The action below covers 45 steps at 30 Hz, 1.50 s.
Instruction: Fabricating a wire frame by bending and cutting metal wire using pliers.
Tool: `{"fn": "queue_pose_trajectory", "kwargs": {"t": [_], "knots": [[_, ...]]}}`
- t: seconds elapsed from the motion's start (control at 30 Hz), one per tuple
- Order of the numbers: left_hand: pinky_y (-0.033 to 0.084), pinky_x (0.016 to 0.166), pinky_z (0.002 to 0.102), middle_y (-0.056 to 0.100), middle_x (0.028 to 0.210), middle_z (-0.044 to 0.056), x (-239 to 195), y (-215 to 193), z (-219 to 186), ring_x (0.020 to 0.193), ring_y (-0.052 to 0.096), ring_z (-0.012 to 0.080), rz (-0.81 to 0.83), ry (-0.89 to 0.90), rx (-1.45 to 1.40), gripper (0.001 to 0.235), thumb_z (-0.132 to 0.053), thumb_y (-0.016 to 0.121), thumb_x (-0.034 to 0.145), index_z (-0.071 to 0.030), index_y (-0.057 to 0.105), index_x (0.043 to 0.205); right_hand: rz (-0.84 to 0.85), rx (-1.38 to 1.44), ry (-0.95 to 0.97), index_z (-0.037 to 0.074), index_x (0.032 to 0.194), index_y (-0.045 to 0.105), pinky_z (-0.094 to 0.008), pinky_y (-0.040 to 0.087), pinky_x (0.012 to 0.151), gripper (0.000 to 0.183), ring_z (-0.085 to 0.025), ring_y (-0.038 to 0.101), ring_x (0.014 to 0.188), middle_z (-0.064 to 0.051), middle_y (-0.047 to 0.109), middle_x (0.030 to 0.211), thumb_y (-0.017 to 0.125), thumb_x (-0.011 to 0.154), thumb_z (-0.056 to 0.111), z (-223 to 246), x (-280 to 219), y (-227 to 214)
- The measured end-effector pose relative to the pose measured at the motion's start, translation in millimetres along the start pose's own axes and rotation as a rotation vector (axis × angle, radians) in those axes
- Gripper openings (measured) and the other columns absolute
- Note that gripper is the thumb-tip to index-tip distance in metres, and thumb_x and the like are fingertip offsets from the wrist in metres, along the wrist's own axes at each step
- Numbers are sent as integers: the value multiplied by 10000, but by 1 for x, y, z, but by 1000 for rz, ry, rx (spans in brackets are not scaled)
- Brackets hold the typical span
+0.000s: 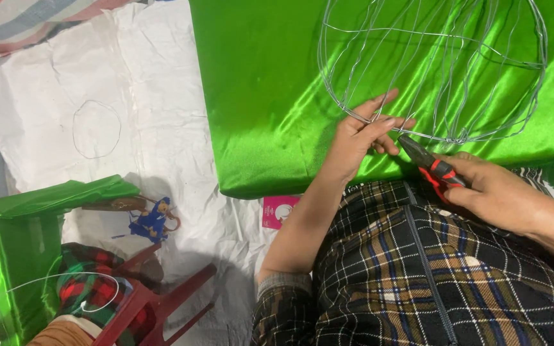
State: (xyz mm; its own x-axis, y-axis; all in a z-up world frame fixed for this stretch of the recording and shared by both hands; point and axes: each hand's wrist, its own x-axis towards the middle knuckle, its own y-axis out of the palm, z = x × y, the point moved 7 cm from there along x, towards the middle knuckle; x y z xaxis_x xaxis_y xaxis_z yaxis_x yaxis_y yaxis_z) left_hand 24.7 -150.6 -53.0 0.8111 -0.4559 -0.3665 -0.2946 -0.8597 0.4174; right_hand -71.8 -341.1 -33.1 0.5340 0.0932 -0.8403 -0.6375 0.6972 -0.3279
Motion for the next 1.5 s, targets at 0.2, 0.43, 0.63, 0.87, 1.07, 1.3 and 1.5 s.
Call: {"fn": "queue_pose_trajectory", "kwargs": {"t": [0.2,0.43,0.63,0.87,1.07,1.3,1.5], "knots": [[480,572,206,758,1130,181,2,-2,9,628,690,123,12,22,2,559,-142,611,1010,-98,457,1546,-74,-16,-58,258,1436,632,-319,440,963,585,-254,682,1036,-51,699,1192,654,855,194,-11,5,2],[488,582,206,765,1129,151,-1,-1,2,641,695,111,18,27,36,537,-138,584,1036,-97,447,1553,-95,64,-86,221,1379,694,-306,445,1007,545,-216,716,1073,-23,783,1239,655,844,126,-7,2,2],[481,602,224,760,1136,153,0,2,-3,652,696,129,28,76,50,521,-143,558,1044,-104,447,1552,-74,88,49,295,1463,612,-337,419,1121,587,-216,685,1230,5,723,1392,623,901,128,16,-26,-15],[484,599,208,757,1127,181,2,7,-1,642,707,127,27,96,29,539,-151,589,1024,-109,458,1545,-22,105,126,291,1483,597,-363,449,1038,596,-268,728,1135,-58,787,1308,611,910,128,23,-28,-14],[503,592,200,747,1147,181,-3,13,0,638,708,124,45,86,41,569,-111,589,1025,-90,419,1567,-48,36,20,278,1431,634,-324,421,1068,589,-216,676,1195,-9,696,1358,661,848,199,12,-13,-8],[508,613,214,751,1133,177,-1,10,4,654,707,122,18,68,6,563,-133,609,1015,-107,447,1554,-26,168,8,269,1436,652,-298,413,935,583,-207,655,967,-21,757,1123,627,877,107,24,-17,-1],[516,622,206,744,1139,203,-1,10,11,695,722,125,17,52,-41,553,-129,621,1011,-107,463,1540,12,112,0,206,1312,686,-334,497,972,417,-206,741,1016,-18,817,1177,574,913,160,19,-7,7]]}}
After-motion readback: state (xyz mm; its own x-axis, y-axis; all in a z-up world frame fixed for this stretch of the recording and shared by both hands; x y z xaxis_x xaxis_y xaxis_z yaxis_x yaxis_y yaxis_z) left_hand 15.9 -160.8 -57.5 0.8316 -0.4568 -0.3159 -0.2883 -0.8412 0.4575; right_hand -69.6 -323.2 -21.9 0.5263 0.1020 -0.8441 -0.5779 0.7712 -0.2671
